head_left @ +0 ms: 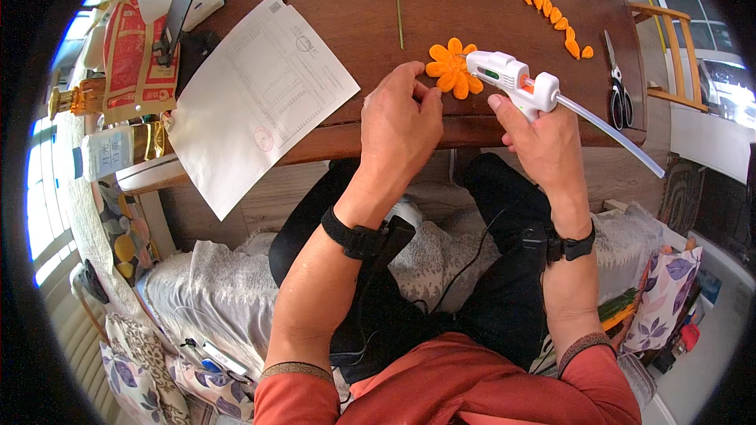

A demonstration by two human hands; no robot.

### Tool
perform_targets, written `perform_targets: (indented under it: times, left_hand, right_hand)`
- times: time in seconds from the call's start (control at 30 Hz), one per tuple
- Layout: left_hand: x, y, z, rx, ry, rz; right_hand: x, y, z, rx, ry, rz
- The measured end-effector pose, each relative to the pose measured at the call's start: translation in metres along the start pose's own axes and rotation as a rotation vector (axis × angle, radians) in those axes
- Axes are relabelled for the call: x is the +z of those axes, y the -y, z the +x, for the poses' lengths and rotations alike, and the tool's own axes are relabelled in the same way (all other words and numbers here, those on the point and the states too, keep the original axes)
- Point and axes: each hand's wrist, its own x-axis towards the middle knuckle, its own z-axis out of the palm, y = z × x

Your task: The recorder uses a hot glue gun to assemble orange felt petals into a flower shape on a central base.

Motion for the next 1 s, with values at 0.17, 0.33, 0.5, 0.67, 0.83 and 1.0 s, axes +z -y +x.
perform_targets:
  times: [0.17,0.33,0.5,0.67,0.83,1.0]
  left_hand:
    - [-0.001,0.005,0.000,0.042,-0.015,0.003]
    - [-0.001,0.000,0.000,0.011,0.001,0.008]
    - [-0.001,0.001,0.001,0.004,-0.007,0.023]
    - [-0.001,-0.001,0.002,0.025,0.000,0.039]
    - [-0.002,-0.003,0.001,0.024,0.007,0.038]
    - [-0.002,-0.003,0.001,0.019,0.009,0.037]
  right_hand:
    - [-0.003,0.011,-0.002,0.107,0.004,0.075]
    - [-0.007,0.004,-0.003,0.123,0.014,0.040]
    - [-0.009,0.003,-0.005,0.133,0.029,0.018]
    - [-0.010,-0.005,-0.007,0.055,0.003,-0.012]
    - [-0.010,-0.001,-0.010,0.108,0.022,0.037]
    - [-0.009,-0.003,-0.013,0.066,-0.024,0.057]
